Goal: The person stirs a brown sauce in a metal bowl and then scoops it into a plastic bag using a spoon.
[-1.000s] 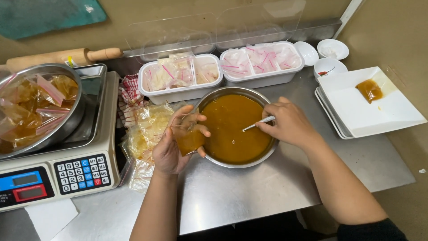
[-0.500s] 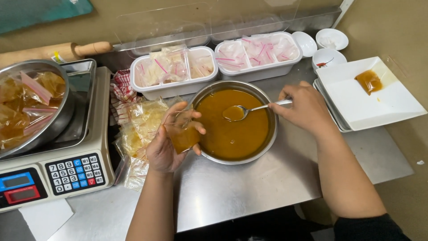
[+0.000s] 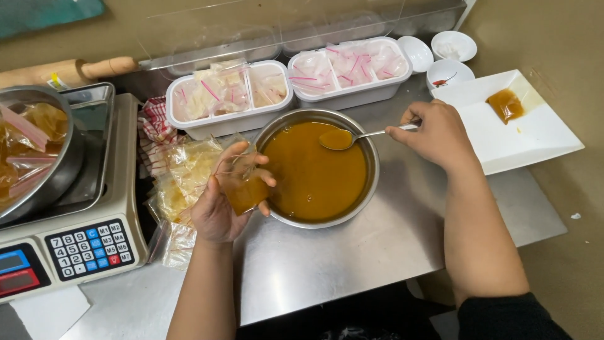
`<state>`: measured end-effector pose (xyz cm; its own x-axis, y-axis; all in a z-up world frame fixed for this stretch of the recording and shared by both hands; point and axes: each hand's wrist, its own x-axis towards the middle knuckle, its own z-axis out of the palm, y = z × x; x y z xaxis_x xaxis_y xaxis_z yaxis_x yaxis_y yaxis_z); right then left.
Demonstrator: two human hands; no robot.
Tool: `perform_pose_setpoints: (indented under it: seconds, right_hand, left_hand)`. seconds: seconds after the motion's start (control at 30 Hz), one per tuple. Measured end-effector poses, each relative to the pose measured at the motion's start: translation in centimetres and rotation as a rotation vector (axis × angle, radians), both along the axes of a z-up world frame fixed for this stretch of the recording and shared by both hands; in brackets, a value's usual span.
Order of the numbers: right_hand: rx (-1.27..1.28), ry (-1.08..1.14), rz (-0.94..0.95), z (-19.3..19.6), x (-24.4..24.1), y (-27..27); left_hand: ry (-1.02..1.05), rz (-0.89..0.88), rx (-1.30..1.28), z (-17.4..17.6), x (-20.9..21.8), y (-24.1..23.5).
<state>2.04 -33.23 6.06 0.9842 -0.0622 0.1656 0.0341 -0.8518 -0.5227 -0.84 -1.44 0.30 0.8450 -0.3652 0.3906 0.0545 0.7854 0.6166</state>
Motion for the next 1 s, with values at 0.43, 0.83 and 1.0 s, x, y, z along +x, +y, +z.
perform_pose_setpoints:
  seconds: [0.43, 0.83, 1.0]
  right_hand:
    - [0.092, -0.025, 0.013, 0.1, 0.1, -1.3]
    - [0.105, -0.051, 0.020, -0.1, -0.1, -1.4]
    - [0.092, -0.061, 0.011, 0.2, -0.3, -1.4]
  left_hand:
    - [-0.028, 0.050, 0.096, 2.5, 1.7, -3.3]
    - [0.010, 0.056, 0.104, 3.2, 2.7, -4.4]
    - [0.017, 0.066, 0.106, 3.2, 2.8, -4.2]
